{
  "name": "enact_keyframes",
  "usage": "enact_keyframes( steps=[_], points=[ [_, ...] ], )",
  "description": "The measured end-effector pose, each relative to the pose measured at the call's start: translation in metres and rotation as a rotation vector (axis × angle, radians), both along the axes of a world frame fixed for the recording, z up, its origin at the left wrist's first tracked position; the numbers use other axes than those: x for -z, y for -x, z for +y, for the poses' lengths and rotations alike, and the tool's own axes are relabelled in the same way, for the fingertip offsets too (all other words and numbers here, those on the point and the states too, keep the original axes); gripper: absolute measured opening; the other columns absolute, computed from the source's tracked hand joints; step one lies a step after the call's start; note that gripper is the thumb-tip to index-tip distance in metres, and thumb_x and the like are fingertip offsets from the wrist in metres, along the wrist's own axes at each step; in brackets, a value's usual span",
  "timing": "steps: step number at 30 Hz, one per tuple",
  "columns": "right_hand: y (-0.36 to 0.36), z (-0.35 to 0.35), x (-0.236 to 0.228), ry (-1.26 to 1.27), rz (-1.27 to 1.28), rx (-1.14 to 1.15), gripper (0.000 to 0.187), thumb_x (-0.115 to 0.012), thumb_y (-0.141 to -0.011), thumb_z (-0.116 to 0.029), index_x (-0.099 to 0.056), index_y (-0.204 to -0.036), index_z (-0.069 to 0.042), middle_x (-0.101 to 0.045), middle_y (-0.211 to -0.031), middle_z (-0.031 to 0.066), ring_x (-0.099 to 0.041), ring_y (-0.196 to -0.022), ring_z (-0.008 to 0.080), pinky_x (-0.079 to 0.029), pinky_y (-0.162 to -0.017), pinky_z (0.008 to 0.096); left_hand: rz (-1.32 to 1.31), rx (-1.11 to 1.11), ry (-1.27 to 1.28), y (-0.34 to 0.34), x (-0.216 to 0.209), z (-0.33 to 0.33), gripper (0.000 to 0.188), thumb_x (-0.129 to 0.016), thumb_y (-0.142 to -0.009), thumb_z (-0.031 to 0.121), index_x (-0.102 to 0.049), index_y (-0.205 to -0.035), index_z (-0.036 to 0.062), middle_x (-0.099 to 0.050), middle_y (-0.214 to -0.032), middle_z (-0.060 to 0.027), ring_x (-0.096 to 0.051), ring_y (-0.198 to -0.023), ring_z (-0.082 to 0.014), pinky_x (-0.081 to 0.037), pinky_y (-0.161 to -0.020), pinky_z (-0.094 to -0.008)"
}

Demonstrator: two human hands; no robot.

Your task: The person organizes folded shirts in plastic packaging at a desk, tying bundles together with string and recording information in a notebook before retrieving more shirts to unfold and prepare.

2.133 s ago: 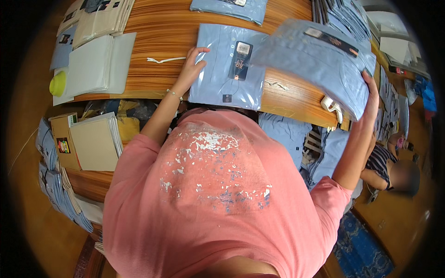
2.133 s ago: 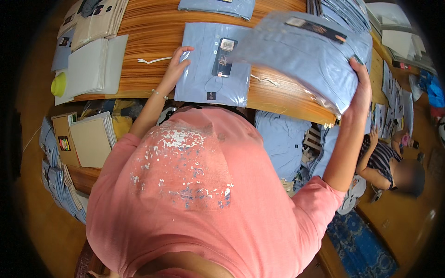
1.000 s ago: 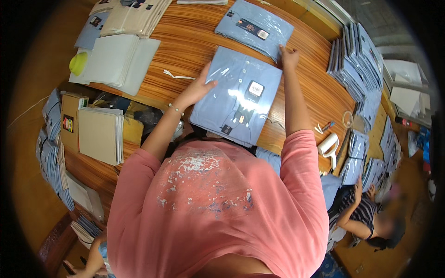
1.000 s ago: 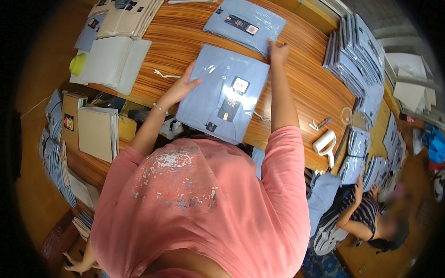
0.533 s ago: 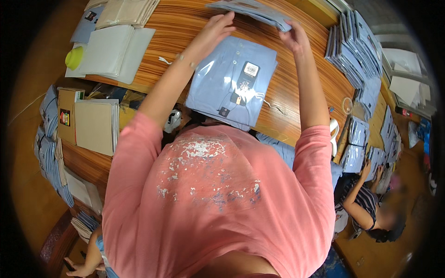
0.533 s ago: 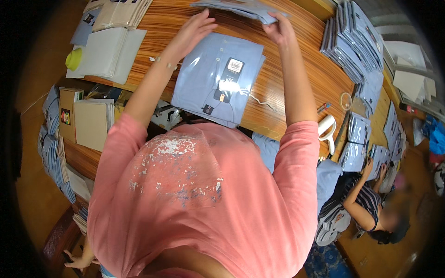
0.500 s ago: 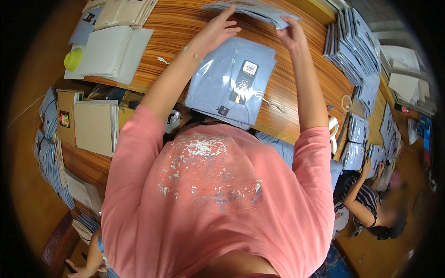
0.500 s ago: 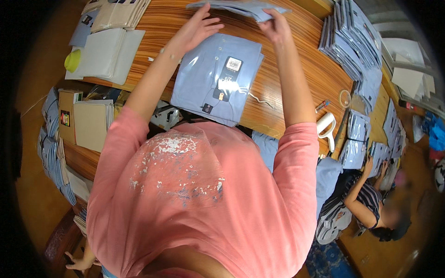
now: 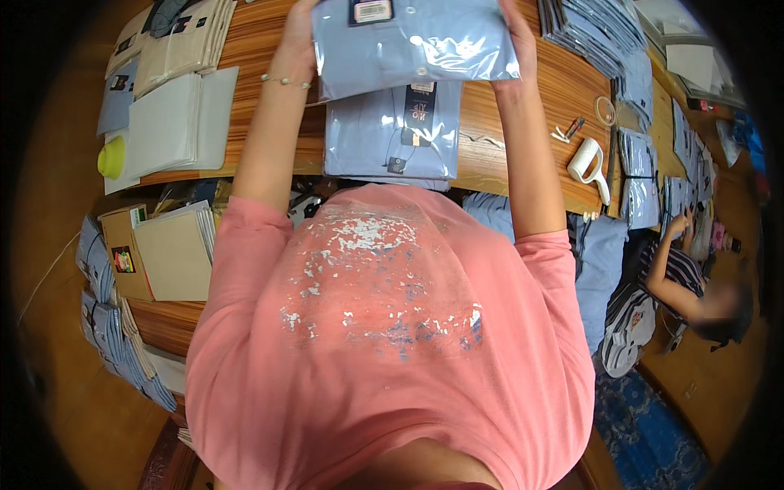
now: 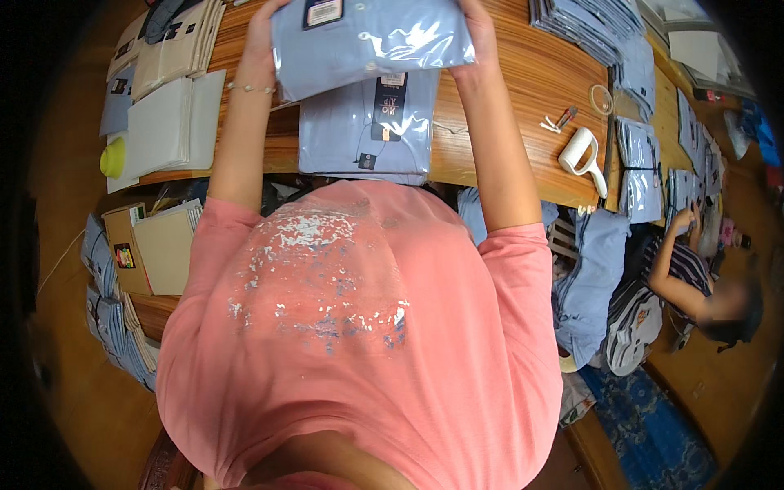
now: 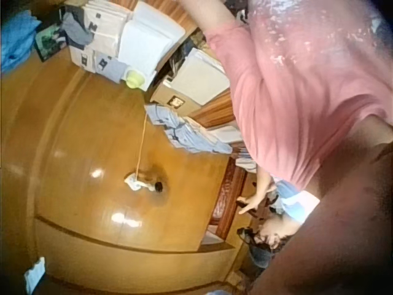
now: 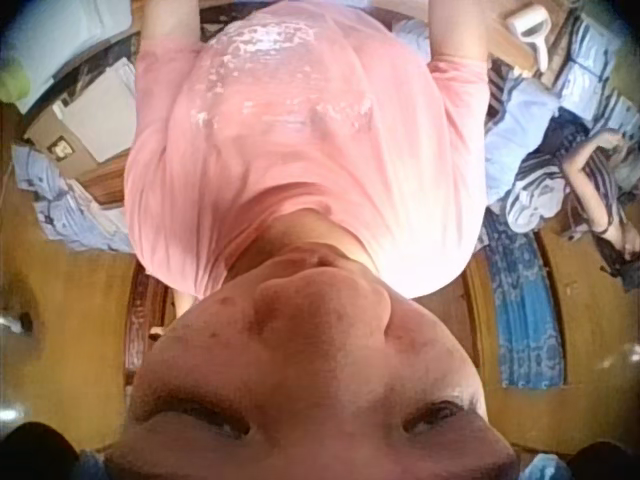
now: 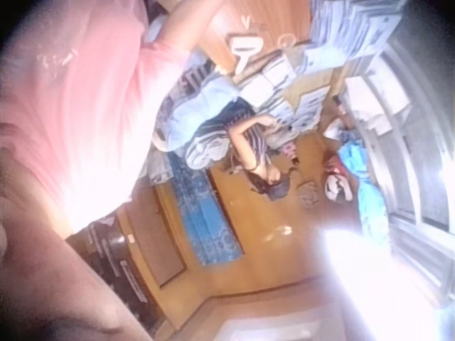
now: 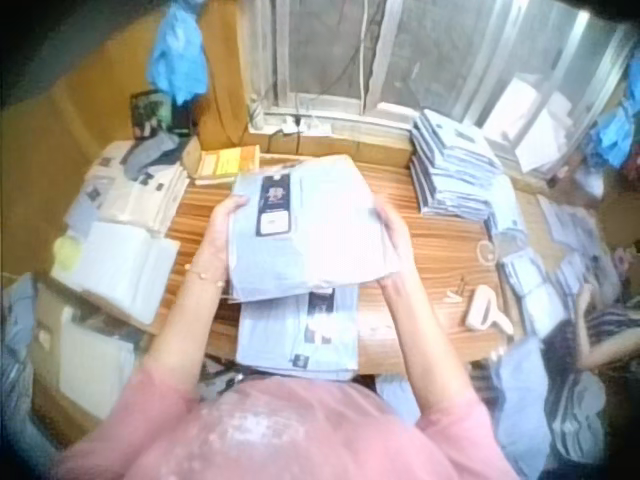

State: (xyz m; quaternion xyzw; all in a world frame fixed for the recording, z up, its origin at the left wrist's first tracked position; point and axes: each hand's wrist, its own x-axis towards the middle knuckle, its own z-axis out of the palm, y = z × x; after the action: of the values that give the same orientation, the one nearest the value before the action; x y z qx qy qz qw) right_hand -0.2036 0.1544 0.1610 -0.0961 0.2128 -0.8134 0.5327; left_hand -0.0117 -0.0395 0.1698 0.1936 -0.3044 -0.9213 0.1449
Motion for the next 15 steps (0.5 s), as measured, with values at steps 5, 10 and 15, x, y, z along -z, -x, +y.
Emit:
enact_keyframes(
  steps=[5, 10, 15],
  points=[
    [-0.090, 0.039, -0.041, -0.333, 0.551, 0.238, 0.045, -0.056, -0.083, -0.008, -0.043, -0.125, 0.001, -0.055, -0.115, 0.0133, -0.053, -0.108, 0.0195, -0.044, -0.091, 0.0318, -0.223, 0.053, 0.139, -0.065, -0.019, 0.017, 0.058, -0.058, -0.086, 0.031, -0.036, -0.130, 0.0003, -0.049, -0.124, -0.0149, -0.045, -0.118, -0.0229, -0.037, -0.098, -0.0336],
    [-0.097, 0.068, 0.067, -0.988, 1.701, 0.440, 0.048, -0.066, -0.076, -0.021, -0.049, -0.113, 0.004, -0.049, -0.110, 0.0220, -0.045, -0.103, 0.0353, -0.038, -0.089, 0.0399, -0.440, -0.199, 0.694, -0.068, 0.096, 0.056, 0.053, -0.054, -0.088, 0.023, -0.034, -0.131, -0.0011, -0.046, -0.127, -0.0141, -0.044, -0.116, -0.0203, -0.033, -0.098, -0.0301],
    [-0.098, 0.071, 0.077, -0.907, 1.317, 0.362, 0.055, -0.067, -0.076, -0.018, -0.045, -0.119, 0.006, -0.053, -0.105, 0.0222, -0.051, -0.097, 0.0345, -0.041, -0.086, 0.0394, -0.344, -0.035, 0.513, -0.070, 0.090, 0.064, 0.059, -0.050, -0.090, 0.020, -0.022, -0.138, -0.0007, -0.038, -0.134, -0.0137, -0.037, -0.122, -0.0212, -0.028, -0.102, -0.0301]
  ],
)
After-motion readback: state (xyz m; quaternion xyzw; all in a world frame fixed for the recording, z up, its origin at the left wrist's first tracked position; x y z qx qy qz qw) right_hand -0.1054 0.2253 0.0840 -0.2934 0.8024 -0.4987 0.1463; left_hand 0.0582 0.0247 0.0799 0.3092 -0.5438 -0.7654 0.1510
